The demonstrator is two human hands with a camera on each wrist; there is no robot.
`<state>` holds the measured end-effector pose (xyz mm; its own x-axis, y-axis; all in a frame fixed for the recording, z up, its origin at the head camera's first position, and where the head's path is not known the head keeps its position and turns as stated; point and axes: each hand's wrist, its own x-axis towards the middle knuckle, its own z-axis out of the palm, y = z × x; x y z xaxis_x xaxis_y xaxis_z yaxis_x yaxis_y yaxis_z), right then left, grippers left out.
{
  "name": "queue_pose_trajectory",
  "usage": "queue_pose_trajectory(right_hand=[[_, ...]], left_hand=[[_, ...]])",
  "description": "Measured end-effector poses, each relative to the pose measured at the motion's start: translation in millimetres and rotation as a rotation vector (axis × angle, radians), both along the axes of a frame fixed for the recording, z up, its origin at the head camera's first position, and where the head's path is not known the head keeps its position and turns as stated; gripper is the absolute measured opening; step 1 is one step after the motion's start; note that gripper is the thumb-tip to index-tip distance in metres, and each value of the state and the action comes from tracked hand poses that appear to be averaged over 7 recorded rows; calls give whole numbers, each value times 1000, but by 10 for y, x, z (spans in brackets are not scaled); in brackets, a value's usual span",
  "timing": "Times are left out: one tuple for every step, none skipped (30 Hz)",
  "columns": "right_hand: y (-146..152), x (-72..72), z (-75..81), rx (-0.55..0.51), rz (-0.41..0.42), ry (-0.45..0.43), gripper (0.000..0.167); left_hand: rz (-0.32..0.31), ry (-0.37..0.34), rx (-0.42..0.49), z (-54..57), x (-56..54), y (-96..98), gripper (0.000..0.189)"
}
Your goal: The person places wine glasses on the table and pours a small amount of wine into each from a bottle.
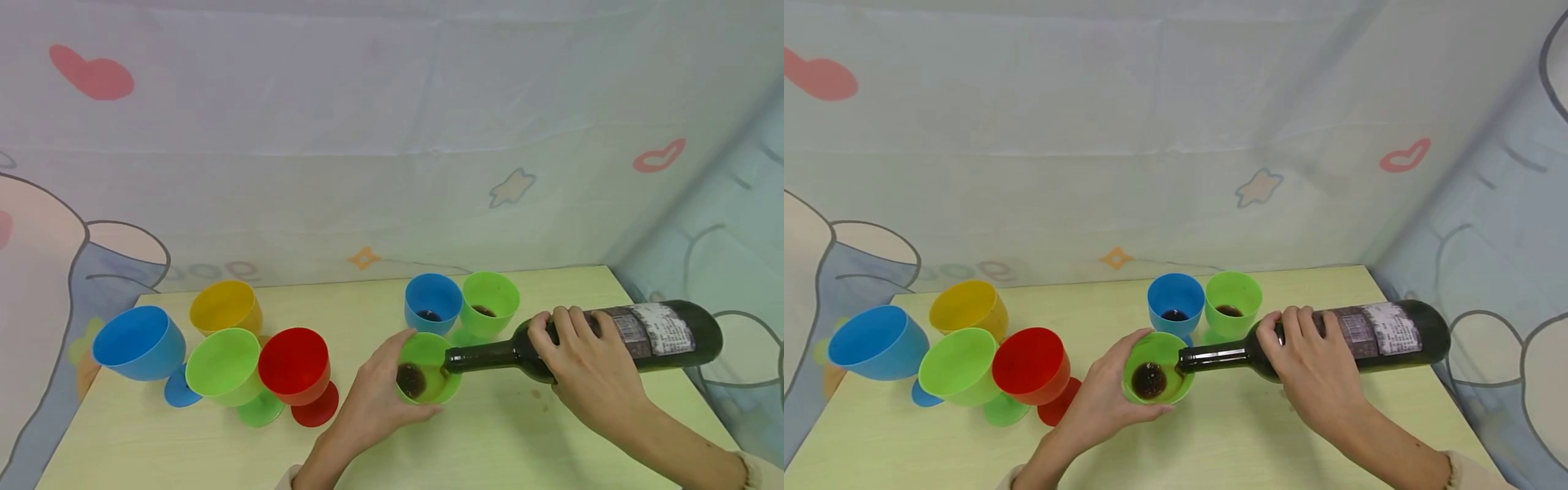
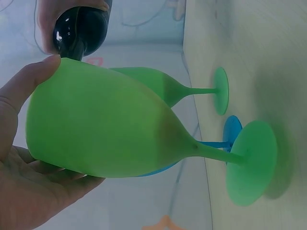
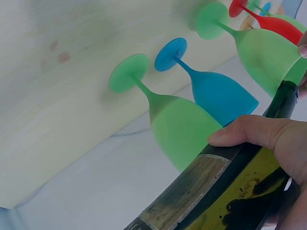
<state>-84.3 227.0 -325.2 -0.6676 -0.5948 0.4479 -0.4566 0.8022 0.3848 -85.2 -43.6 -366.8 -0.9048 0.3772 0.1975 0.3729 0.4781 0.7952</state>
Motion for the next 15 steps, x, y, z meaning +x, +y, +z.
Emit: queue_pose_trajectory(right_hand=[[1, 0, 0, 1, 0, -1, 73], [2, 1, 0, 1, 0, -2, 73], [2, 2, -1, 1, 0, -4, 73], [2, 4, -1, 2, 0, -6, 73], [2, 6, -2, 4, -1, -8, 73], [1, 8, -2, 5, -3, -10, 73], [1, 9, -2, 6, -4, -12, 72], [2, 10, -2, 7, -4, -13, 72], [1, 11, -2, 8, -5, -14, 72], [1, 11, -2, 10, -7, -15, 73], [2, 9, 0, 10, -7, -14, 73], [3, 7, 1, 9, -6, -13, 73], [4, 6, 2, 9, -6, -13, 74], [5, 5, 3, 9, -6, -12, 74], [6, 6, 4, 9, -6, -12, 74]], left_hand=[[0, 0, 0, 0, 0, 0, 83], [0, -1, 0, 2, 2, 0, 84], [-1, -1, -2, 1, 0, 0, 84], [-1, 0, -5, 0, -1, 0, 84], [-1, -2, -6, 0, -1, 0, 84], [-1, -3, -8, -1, -2, -1, 84], [-1, -3, -11, -2, -4, -1, 84], [-1, -4, -14, -4, -5, -1, 84], [-1, -4, -16, -5, -7, -1, 84], [-1, -5, -16, -6, -6, -2, 84], [-1, -6, -15, -7, -5, -2, 84], [-2, -5, -15, -7, -6, -2, 84], [-1, -4, -15, -7, -6, -1, 84], [-2, -3, -16, -6, -4, 0, 84], [-4, -1, -16, -6, -5, 1, 84]])
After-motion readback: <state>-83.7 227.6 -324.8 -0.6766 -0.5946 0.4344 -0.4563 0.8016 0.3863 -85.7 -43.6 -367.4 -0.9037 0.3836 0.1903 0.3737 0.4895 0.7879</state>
